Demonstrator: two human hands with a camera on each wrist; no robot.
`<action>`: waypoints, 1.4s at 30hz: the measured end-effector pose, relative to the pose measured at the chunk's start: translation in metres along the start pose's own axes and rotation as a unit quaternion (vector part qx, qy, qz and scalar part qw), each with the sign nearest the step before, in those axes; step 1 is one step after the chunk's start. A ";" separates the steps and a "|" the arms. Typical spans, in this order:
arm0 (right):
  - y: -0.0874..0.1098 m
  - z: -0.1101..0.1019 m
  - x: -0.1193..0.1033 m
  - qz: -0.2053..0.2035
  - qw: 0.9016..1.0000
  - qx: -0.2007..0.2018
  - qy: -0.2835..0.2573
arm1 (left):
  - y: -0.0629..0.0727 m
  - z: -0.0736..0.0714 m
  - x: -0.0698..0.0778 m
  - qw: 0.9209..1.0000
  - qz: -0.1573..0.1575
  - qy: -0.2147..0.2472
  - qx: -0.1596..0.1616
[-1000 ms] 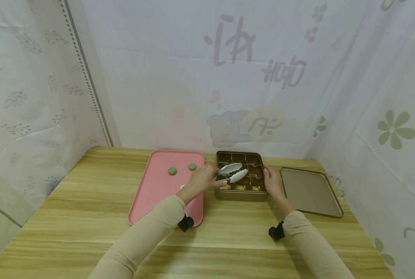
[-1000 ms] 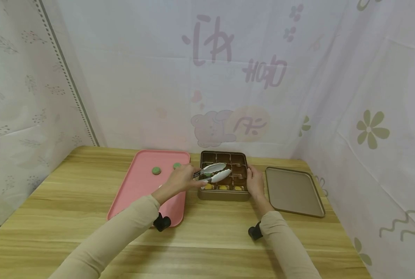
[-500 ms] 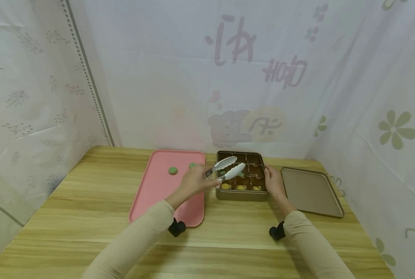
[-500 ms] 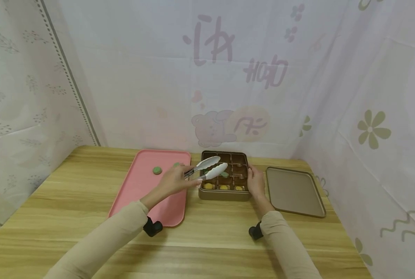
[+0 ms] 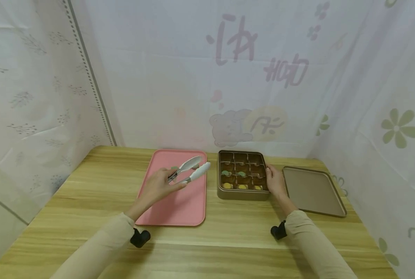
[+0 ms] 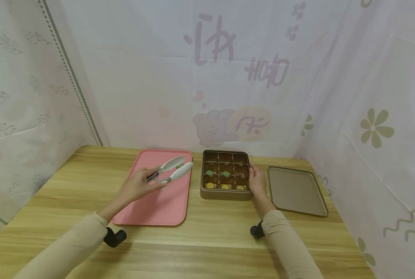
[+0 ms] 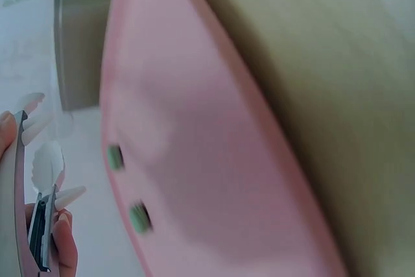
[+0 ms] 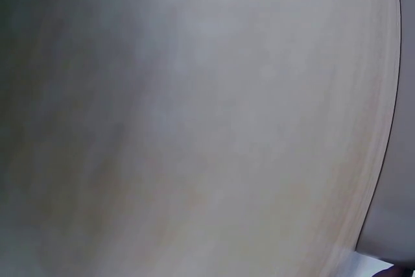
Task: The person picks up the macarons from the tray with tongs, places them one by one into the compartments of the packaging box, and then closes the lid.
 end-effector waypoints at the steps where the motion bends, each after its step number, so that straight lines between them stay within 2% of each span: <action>1: 0.000 0.000 0.000 0.000 1.000 0.000 0.000 | 0.003 -0.003 -0.006 1.000 -0.004 -0.004 0.002; 9: -0.001 -0.002 0.001 -0.003 1.000 0.001 0.000 | 0.019 -0.024 -0.046 0.999 -0.034 -0.042 0.003; 15: -0.002 -0.004 0.002 -0.007 1.000 0.006 -0.003 | 0.023 -0.031 -0.061 0.996 -0.045 -0.074 -0.001; 23: 0.001 -0.002 0.001 -0.019 1.000 0.013 0.004 | 0.020 -0.033 -0.070 0.994 -0.032 -0.104 -0.005; 29: 0.001 0.000 0.000 -0.013 1.000 0.008 0.005 | 0.019 -0.033 -0.074 0.992 -0.024 -0.120 -0.011; 42: 0.001 0.000 -0.001 -0.002 1.000 -0.006 -0.001 | 0.010 -0.036 -0.070 0.992 -0.017 -0.118 -0.034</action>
Point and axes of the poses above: each hand's wrist, its own y-axis away from the middle knuckle, its own z-axis out of the palm, x = y × z, the point moved 5 cm from there along -y, towards the middle knuckle, and after that the axes turned 3 degrees about -z, right-handed, at the moved point
